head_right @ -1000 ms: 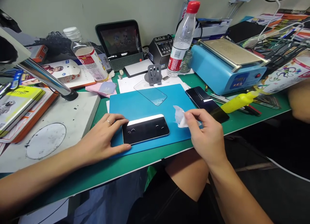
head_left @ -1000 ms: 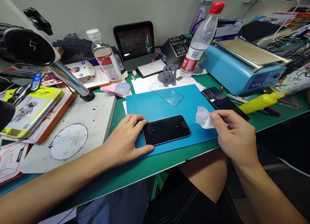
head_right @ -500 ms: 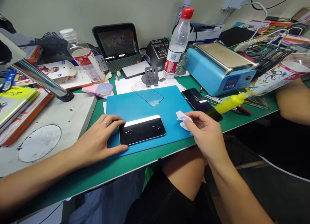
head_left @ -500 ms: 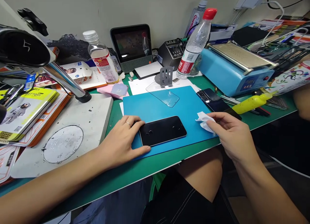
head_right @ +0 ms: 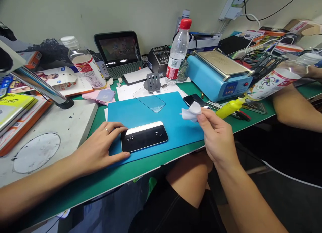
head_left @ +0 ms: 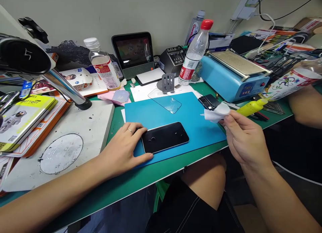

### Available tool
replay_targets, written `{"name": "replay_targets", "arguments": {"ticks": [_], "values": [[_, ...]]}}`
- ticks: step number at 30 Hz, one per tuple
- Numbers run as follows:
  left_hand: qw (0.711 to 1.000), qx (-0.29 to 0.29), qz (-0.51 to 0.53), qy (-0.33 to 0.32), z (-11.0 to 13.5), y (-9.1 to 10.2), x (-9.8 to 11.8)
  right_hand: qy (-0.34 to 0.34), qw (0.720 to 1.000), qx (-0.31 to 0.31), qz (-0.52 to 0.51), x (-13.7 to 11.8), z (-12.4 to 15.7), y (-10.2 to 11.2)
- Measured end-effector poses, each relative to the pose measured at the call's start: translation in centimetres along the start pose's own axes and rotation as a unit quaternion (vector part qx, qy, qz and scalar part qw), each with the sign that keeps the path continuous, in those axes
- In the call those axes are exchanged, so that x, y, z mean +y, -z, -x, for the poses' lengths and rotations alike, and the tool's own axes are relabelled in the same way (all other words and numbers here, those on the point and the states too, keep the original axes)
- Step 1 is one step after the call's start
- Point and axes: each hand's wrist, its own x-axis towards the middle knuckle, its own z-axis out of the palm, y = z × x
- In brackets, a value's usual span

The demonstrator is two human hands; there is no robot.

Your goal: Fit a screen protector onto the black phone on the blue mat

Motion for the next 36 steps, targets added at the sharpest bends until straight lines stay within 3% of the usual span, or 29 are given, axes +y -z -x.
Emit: {"name": "replay_targets", "arguments": {"ticks": [5, 9, 14, 17, 19, 23, 25, 30, 33, 36], "values": [[1.000, -0.006, 0.001, 0.005, 0.0, 0.0, 0.1, -0.047, 0.999, 0.002, 0.014, 0.2, 0.5, 0.0], [1.000, 0.000, 0.005, 0.007, 0.0, 0.1, 0.1, -0.091, 0.994, -0.058, 0.014, -0.4, 0.6, -0.5], [1.000, 0.001, 0.007, 0.007, -0.1, 0.1, 0.1, -0.090, 0.992, -0.093, -0.003, -1.0, 0.5, -1.0], [1.000, 0.000, 0.003, 0.008, -0.1, 0.1, 0.1, -0.045, 0.993, -0.086, 0.063, -0.9, 1.1, -1.2], [1.000, -0.004, 0.000, 0.008, -0.1, 0.1, 0.1, 0.037, 0.987, -0.070, 0.138, -1.0, 1.8, -1.5], [1.000, -0.011, -0.002, 0.005, -0.1, 0.2, 0.1, 0.170, 0.952, -0.139, 0.213, -1.1, 2.5, -2.7], [1.000, -0.010, -0.002, 0.007, -0.1, 0.3, 0.2, 0.168, 0.948, -0.167, 0.214, -1.2, 2.2, -3.4], [1.000, -0.007, -0.010, 0.000, -0.1, 0.2, 0.1, 0.117, 0.968, -0.093, 0.201, -1.7, -0.3, -4.8], [1.000, -0.007, -0.016, -0.001, -0.1, 0.1, 0.0, 0.171, 0.956, -0.084, 0.223, -1.9, -1.3, -5.8], [1.000, -0.006, -0.012, 0.000, -0.1, 0.1, 0.0, 0.227, 0.934, -0.126, 0.244, -1.9, -1.3, -6.4]]}}
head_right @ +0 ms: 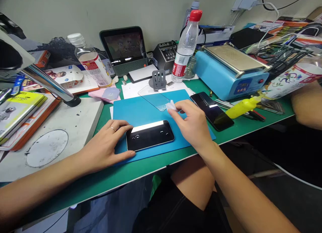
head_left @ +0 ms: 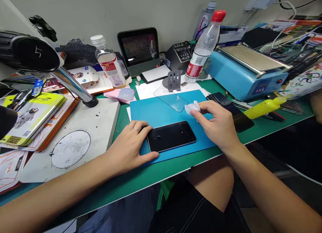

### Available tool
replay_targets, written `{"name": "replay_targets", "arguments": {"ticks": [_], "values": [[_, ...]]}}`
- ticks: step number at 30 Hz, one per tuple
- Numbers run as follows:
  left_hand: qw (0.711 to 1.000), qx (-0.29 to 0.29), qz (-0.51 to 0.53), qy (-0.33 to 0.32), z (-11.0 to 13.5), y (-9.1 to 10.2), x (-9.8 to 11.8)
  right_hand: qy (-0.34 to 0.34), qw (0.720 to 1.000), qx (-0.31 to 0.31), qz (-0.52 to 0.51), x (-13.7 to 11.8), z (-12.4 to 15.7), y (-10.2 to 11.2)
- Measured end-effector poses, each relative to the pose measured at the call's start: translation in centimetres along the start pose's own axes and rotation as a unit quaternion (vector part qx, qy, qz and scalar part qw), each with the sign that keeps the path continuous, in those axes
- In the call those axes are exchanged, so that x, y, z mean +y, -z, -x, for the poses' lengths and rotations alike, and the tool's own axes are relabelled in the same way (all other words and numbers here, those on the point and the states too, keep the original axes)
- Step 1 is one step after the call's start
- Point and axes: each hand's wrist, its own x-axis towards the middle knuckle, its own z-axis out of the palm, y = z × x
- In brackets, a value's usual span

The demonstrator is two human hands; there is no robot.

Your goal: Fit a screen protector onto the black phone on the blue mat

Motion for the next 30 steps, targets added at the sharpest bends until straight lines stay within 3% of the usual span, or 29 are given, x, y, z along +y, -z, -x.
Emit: {"name": "replay_targets", "arguments": {"ticks": [4, 9, 22, 30], "values": [[1.000, -0.001, -0.003, -0.001, 0.0, 0.0, 0.1, 0.001, 0.998, -0.052, -0.016, 0.1, 1.4, 0.3], [1.000, -0.002, -0.006, -0.003, 0.0, 0.0, 0.0, -0.008, 0.999, -0.050, 0.007, 0.2, 4.2, 1.6], [1.000, 0.003, 0.004, -0.001, 0.0, -0.1, -0.1, 0.181, 0.973, -0.082, 0.117, -0.9, 8.1, 1.5], [1.000, 0.002, -0.005, -0.003, 0.1, -0.1, 0.0, 0.213, 0.963, -0.086, 0.138, -0.3, 8.7, 2.1]]}}
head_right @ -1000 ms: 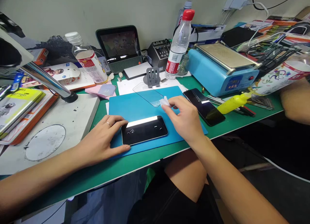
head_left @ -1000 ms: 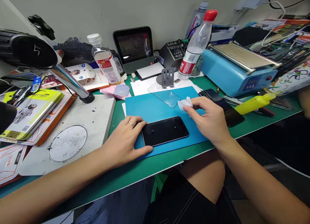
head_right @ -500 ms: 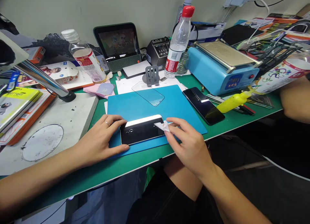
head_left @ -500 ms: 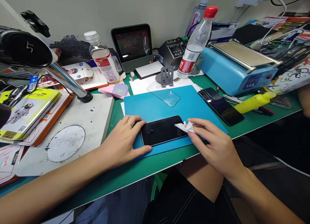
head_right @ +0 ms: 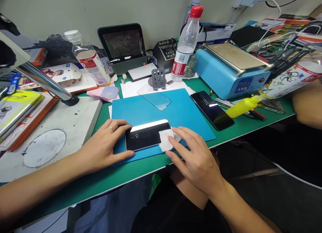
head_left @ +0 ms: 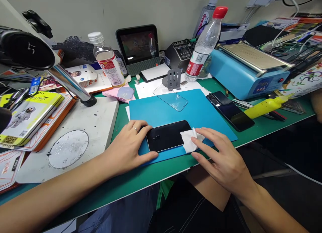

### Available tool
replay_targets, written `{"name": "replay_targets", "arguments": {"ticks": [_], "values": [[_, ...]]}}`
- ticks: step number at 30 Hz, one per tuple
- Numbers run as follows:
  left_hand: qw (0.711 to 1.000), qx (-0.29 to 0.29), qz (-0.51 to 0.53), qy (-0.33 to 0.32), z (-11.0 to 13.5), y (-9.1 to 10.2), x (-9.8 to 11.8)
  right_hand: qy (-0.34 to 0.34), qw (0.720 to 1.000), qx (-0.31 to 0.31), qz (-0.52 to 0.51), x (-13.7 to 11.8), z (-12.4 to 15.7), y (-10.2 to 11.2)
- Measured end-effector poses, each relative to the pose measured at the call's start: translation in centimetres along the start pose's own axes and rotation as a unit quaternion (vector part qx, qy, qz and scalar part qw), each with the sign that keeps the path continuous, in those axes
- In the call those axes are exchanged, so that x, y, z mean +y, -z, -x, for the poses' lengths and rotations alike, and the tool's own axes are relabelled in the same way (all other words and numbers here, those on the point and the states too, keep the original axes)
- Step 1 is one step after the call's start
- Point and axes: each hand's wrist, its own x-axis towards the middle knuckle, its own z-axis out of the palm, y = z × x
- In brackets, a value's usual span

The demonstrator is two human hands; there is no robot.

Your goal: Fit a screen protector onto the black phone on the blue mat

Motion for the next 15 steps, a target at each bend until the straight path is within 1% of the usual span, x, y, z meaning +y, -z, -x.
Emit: {"name": "replay_targets", "arguments": {"ticks": [3, 7, 9, 12, 15], "values": [[1.000, -0.002, 0.000, -0.001, 0.0, 0.0, 0.0, 0.004, 1.000, 0.003, -0.007, -0.3, 0.2, 0.0], [1.000, -0.002, -0.002, -0.003, 0.0, 0.0, 0.0, -0.011, 0.999, 0.032, -0.023, -1.0, 0.8, 0.1], [1.000, -0.005, -0.004, -0.003, 0.0, 0.0, 0.0, -0.021, 0.999, 0.036, -0.024, -1.2, 1.4, 0.0], [1.000, -0.006, -0.004, -0.002, 0.0, 0.0, 0.0, -0.035, 0.999, 0.008, -0.017, -1.2, 2.2, -0.5], [1.000, -0.002, 0.000, 0.001, 0.0, 0.0, 0.1, -0.024, 0.999, -0.032, -0.014, -1.2, 2.3, -1.0]]}}
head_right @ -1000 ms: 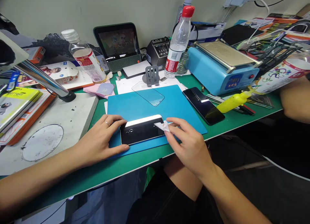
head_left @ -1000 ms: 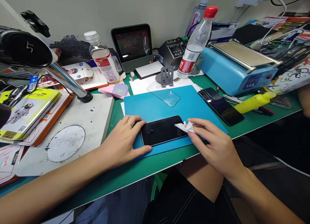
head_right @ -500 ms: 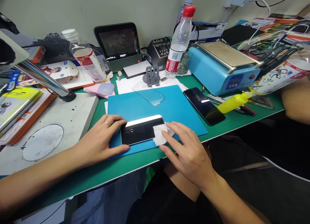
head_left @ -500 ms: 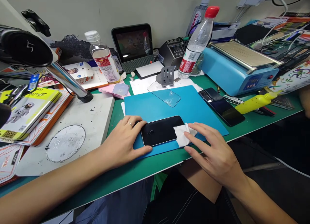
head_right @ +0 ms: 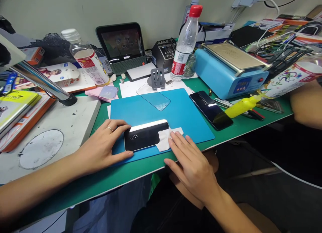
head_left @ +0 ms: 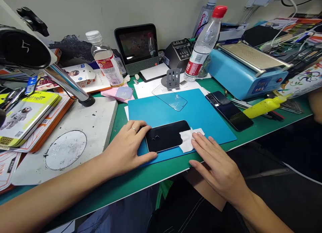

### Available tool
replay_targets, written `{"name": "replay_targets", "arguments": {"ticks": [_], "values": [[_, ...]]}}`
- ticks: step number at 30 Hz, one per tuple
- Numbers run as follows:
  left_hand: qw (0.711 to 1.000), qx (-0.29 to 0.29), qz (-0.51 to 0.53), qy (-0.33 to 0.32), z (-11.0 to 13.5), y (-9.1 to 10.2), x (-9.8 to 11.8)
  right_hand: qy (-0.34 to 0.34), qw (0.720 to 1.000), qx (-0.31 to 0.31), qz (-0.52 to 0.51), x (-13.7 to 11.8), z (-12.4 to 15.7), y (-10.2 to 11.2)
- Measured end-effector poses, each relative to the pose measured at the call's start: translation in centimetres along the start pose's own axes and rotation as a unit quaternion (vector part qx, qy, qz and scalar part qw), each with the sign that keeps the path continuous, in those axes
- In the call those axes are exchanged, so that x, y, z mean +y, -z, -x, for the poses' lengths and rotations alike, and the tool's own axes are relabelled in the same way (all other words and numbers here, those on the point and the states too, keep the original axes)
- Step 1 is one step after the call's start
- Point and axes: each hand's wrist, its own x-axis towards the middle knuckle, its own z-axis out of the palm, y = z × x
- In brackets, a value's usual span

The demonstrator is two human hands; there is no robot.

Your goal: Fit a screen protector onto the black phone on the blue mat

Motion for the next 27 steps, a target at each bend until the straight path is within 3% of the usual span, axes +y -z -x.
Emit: {"name": "replay_targets", "arguments": {"ticks": [13, 20, 27], "values": [[1.000, 0.005, 0.007, 0.003, 0.0, -0.1, 0.1, 0.010, 0.993, -0.118, 0.026, -1.5, -4.9, 0.0], [1.000, 0.001, -0.001, -0.002, 0.0, -0.2, 0.0, 0.031, 0.993, -0.107, 0.028, -2.3, -3.5, 1.0], [1.000, -0.007, -0.005, -0.002, 0.1, -0.2, 0.0, -0.010, 0.994, -0.101, 0.026, -1.7, -3.4, 1.0]]}}
